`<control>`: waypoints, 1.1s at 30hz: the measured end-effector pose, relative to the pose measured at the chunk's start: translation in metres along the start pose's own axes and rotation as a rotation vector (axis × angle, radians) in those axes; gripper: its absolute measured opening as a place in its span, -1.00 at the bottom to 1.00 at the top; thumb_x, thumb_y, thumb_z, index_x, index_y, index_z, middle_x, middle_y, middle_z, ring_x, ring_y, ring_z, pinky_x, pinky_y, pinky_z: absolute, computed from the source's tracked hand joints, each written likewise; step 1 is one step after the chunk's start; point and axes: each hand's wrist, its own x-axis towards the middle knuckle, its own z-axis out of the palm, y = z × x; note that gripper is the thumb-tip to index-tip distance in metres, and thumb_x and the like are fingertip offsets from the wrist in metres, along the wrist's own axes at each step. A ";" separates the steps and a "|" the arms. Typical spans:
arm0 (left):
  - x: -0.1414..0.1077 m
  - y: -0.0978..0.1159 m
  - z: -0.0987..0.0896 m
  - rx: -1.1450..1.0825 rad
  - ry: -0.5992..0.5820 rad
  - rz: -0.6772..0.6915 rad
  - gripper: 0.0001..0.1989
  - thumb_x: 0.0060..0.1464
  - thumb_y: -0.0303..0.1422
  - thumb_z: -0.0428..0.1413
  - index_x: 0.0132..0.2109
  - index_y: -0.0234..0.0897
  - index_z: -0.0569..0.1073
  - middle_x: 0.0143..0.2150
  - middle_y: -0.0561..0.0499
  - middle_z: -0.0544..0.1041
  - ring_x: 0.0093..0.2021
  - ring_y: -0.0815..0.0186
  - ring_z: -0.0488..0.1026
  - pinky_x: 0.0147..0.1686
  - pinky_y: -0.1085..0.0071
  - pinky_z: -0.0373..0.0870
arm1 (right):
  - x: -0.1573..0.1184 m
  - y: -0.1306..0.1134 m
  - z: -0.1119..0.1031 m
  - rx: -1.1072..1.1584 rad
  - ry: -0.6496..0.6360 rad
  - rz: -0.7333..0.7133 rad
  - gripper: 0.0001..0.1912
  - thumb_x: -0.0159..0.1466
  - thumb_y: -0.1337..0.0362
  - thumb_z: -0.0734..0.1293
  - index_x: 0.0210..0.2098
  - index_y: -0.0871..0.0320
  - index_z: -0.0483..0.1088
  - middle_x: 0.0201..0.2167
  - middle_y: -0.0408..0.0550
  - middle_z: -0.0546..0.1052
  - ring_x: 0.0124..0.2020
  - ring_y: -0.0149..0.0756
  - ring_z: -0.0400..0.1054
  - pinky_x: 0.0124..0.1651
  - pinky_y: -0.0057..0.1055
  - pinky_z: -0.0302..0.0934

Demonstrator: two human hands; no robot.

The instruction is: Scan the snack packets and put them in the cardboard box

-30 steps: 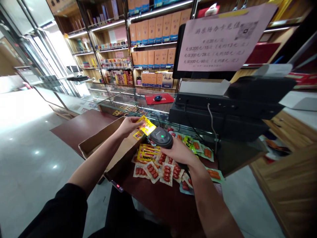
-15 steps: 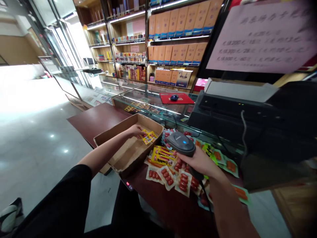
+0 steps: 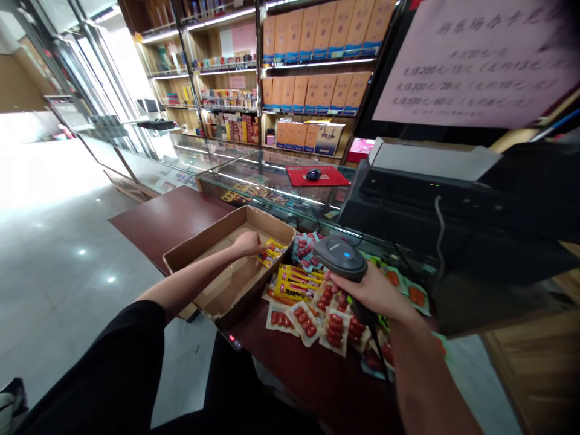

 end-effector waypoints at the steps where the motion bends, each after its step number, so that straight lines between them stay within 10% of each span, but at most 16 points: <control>1: -0.001 0.005 -0.004 0.057 0.050 0.039 -0.76 -0.16 -0.19 0.29 -0.49 -0.28 0.51 -0.41 -0.13 0.56 -0.28 0.12 0.52 -0.31 0.38 0.35 | -0.003 0.000 -0.003 -0.017 0.018 -0.021 -0.78 0.11 0.07 0.39 -0.45 0.09 0.41 -0.62 -0.09 0.51 -0.62 -0.24 0.40 -0.55 -0.34 0.33; 8: -0.036 0.078 -0.014 0.100 0.158 0.370 -0.78 0.02 -0.19 0.17 -0.32 -0.26 0.54 -0.29 -0.10 0.57 -0.27 0.20 0.48 -0.29 0.41 0.30 | -0.029 0.001 -0.032 -0.080 0.100 -0.105 -0.80 0.11 0.11 0.39 -0.47 0.11 0.41 -0.67 -0.13 0.46 -0.61 -0.26 0.36 -0.46 -0.33 0.31; 17: -0.091 0.154 0.033 0.321 -0.175 0.975 -0.72 0.06 -0.27 0.20 -0.06 -0.21 0.53 -0.04 -0.11 0.48 -0.04 0.17 0.43 -0.07 0.35 0.33 | -0.062 -0.002 -0.060 -0.015 0.123 -0.156 -0.81 0.12 0.13 0.39 -0.50 0.10 0.42 -0.68 -0.15 0.46 -0.62 -0.31 0.35 -0.50 -0.39 0.27; 24: -0.112 0.155 0.072 0.662 -0.196 0.902 -0.27 -0.13 -0.13 0.32 0.14 -0.38 0.35 0.06 -0.28 0.37 0.06 -0.01 0.34 -0.01 0.22 0.34 | -0.075 -0.002 -0.070 0.038 0.128 -0.185 -0.85 0.12 0.15 0.37 -0.47 0.08 0.41 -0.65 -0.16 0.48 -0.60 -0.29 0.39 -0.49 -0.38 0.28; 33: -0.108 0.154 0.077 0.576 -0.201 0.878 -0.39 -0.09 -0.29 0.29 0.11 -0.36 0.33 0.07 -0.26 0.36 0.04 0.04 0.38 -0.01 0.24 0.36 | -0.077 -0.002 -0.073 0.060 0.090 -0.210 -0.84 0.12 0.15 0.36 -0.50 0.08 0.40 -0.66 -0.16 0.46 -0.60 -0.31 0.36 -0.48 -0.39 0.26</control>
